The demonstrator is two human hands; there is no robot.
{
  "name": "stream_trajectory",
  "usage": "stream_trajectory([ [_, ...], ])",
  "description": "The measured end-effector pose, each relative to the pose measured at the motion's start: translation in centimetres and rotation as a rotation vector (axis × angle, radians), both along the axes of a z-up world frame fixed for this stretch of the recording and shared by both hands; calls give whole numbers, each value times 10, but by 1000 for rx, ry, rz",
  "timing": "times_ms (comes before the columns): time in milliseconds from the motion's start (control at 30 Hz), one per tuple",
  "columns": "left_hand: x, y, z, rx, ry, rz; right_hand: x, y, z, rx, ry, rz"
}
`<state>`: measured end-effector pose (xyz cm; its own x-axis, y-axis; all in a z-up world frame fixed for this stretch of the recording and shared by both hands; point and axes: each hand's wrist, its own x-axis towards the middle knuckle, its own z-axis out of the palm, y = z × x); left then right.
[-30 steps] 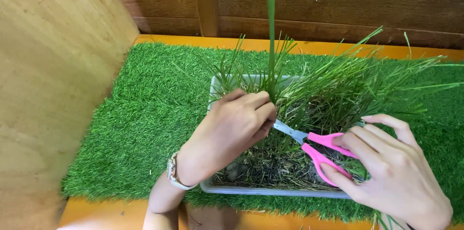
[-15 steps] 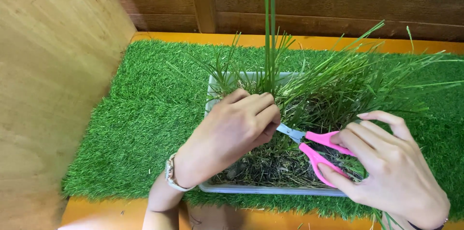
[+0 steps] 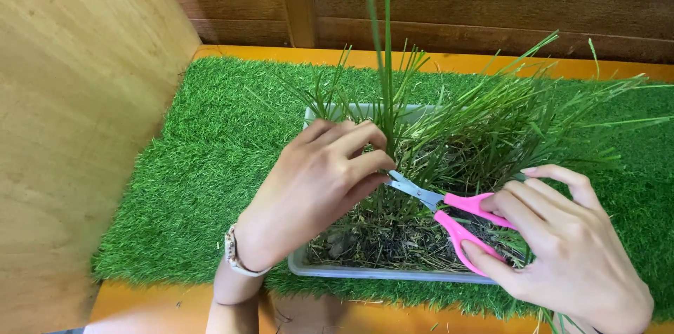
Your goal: The person is trimming blades of grass in a container using scissors.
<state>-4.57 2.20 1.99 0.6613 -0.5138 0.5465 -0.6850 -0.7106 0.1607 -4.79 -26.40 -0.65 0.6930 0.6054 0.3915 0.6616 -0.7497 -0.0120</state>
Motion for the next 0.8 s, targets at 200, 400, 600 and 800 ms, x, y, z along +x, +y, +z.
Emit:
stream_trajectory([
  [200,3,-4,-6,47,-31,36,1,-1,-3,-6,11,-6],
  [400,7,-6,-7,50,-41,10,1,-1,-2,-7,20,-11],
  [600,8,-5,-10,45,3,-21,1,-1,1,0,24,-8],
  [800,8,-5,-11,43,15,-24,3,1,0,4,14,10],
])
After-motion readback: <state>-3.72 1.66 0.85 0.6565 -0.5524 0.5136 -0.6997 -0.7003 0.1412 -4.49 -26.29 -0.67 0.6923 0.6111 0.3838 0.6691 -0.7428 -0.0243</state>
